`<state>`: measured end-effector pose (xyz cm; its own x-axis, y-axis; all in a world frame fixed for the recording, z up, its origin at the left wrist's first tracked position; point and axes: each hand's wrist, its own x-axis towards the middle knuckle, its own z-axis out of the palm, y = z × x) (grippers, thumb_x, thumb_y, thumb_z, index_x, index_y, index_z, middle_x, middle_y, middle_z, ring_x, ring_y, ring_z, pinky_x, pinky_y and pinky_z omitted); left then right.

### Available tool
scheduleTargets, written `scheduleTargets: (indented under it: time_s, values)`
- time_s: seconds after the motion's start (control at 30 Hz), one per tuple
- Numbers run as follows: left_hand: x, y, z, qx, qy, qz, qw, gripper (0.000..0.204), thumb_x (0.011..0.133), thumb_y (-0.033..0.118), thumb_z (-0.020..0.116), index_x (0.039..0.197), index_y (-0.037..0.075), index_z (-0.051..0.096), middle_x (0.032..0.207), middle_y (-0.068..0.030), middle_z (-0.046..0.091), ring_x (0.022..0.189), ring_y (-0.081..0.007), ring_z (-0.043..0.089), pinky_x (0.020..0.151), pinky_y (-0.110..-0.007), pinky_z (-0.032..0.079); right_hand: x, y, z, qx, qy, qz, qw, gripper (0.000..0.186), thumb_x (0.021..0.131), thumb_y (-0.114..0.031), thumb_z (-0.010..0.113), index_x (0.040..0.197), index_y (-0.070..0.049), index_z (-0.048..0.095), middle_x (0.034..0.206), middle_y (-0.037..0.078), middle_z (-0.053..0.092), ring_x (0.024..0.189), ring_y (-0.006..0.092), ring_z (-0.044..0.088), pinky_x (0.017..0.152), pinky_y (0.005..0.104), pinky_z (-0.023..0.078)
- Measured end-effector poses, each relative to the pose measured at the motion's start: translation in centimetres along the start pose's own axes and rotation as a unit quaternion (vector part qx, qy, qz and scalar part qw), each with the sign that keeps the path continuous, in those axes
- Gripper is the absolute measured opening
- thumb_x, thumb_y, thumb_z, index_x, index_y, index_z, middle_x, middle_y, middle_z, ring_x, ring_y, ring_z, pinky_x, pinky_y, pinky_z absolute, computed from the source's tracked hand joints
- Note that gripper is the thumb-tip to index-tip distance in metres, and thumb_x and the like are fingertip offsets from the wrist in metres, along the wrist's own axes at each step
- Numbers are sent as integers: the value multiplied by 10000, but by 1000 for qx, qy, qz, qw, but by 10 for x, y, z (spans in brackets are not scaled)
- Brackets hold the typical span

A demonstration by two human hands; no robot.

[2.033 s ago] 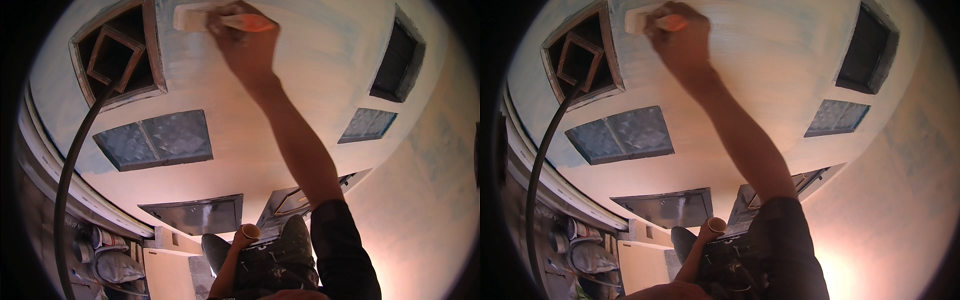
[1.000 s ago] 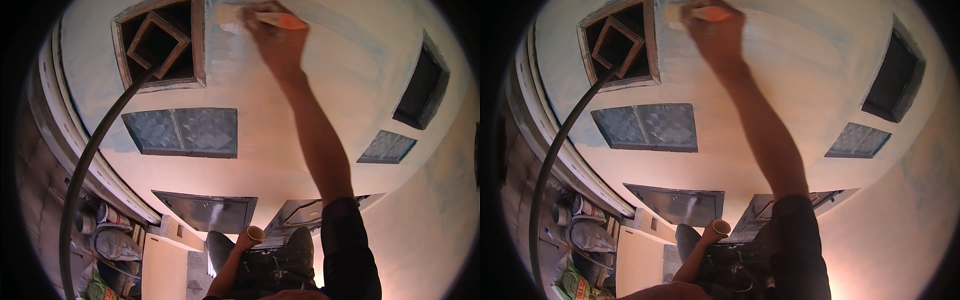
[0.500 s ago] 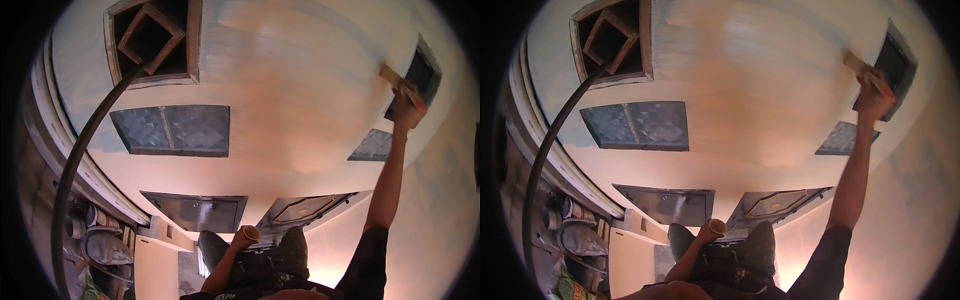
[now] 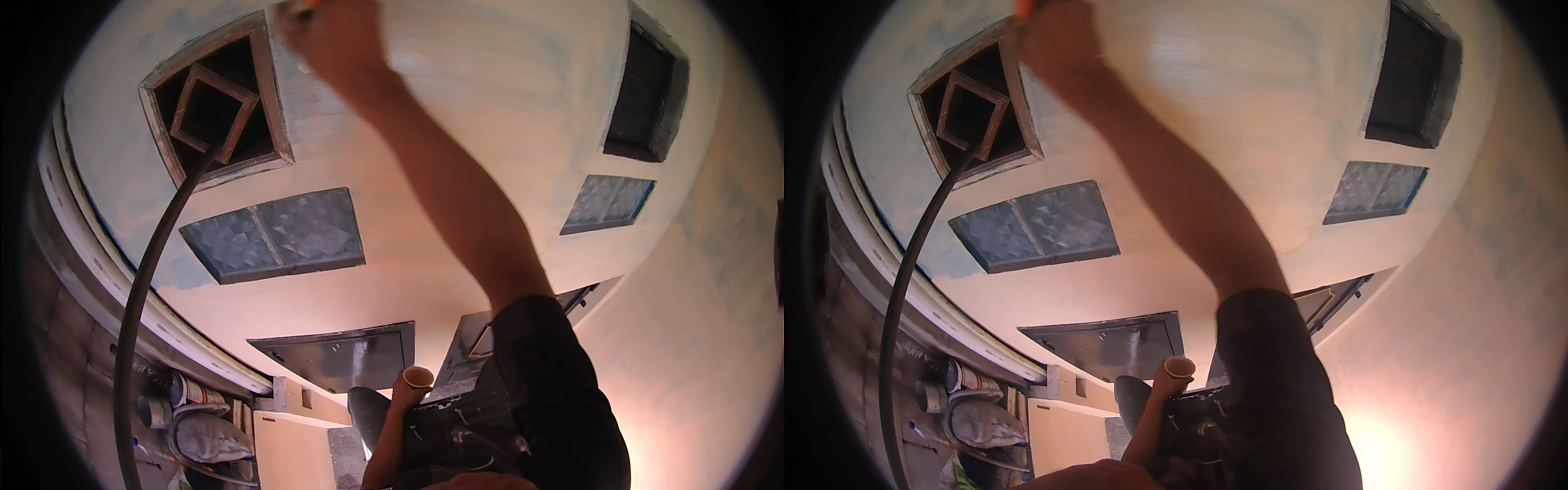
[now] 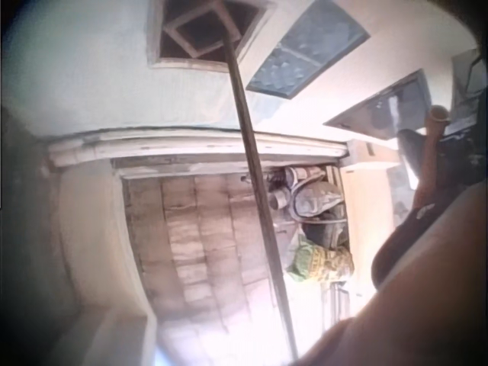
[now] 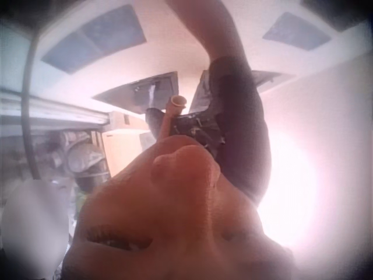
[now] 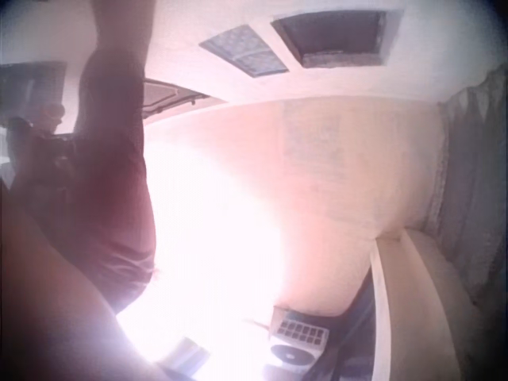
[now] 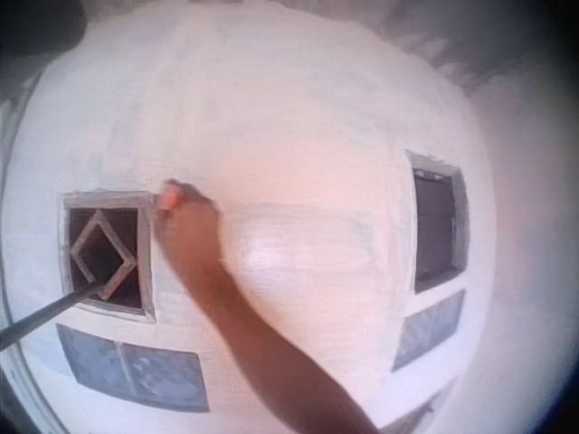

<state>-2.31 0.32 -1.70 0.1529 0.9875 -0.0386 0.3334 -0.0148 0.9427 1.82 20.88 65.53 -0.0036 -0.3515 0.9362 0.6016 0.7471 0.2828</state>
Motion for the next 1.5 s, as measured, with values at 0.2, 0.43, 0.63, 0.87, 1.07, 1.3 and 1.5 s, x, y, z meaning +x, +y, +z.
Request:
scheduleTargets:
  time_s: [0.2, 0.43, 0.63, 0.87, 1.07, 1.3, 1.5]
  values:
    - [-10, -1, -3, -6, 6, -3, 1000, 751, 554, 261, 948, 1168, 50, 571, 1105, -141, 671, 1040, -299, 663, 892, -403, 538, -26, 92, -174, -83, -65, 92, 990, 39, 865, -15, 669, 877, 4, 702, 842, 65, 717, 726, 139, 700, 647, 285, 586]
    - [-7, 16, 3, 27, -30, -18, 999, 778, 539, 282, 956, 1171, 54, 564, 1124, -130, 654, 1063, -291, 642, 913, -406, 527, -7, 113, -331, -347, -52, 157, 923, 154, 900, -158, 687, 973, -30, 734, 855, 83, 741, 705, 146, 723, 653, 271, 572]
    - [-6, 7, 1, 31, -36, -2, 999, 783, 545, 287, 952, 1180, 55, 559, 1126, -133, 662, 1059, -293, 652, 905, -406, 533, -19, 109, -184, -302, -78, -17, 950, 149, 808, -183, 671, 828, -35, 668, 747, 162, 682, 658, 336, 672, 580, 417, 526]
    - [-7, -10, -4, 39, 6, -7, 999, 768, 549, 283, 948, 1172, 50, 563, 1101, -141, 678, 1039, -284, 669, 889, -406, 543, 14, -25, -16, 31, -81, 65, 994, 132, 907, -155, 606, 935, -28, 629, 869, 203, 645, 740, 387, 637, 664, 448, 526]
    - [-13, -10, -3, 23, 29, -8, 999, 782, 538, 282, 951, 1171, 42, 560, 1096, -144, 679, 1038, -293, 669, 885, -409, 544, -9, 45, -77, 31, -80, 93, 992, 81, 887, -128, 643, 884, -48, 645, 808, 160, 670, 696, 333, 651, 608, 403, 521]
    - [-7, 6, 4, 27, -38, -13, 999, 792, 546, 286, 946, 1185, 40, 549, 1123, -150, 667, 1062, -297, 655, 907, -410, 534, -11, 134, -315, -289, -58, 99, 950, 165, 888, -189, 693, 954, -44, 733, 797, 59, 731, 716, 117, 707, 640, 282, 555]
    - [-7, 14, 9, 40, -48, -14, 998, 793, 544, 293, 947, 1187, 42, 556, 1118, -145, 667, 1065, -290, 652, 916, -404, 531, -6, 132, -303, -460, -138, 70, 874, 158, 875, -266, 700, 932, -121, 724, 815, 96, 716, 749, 254, 719, 637, 342, 553]
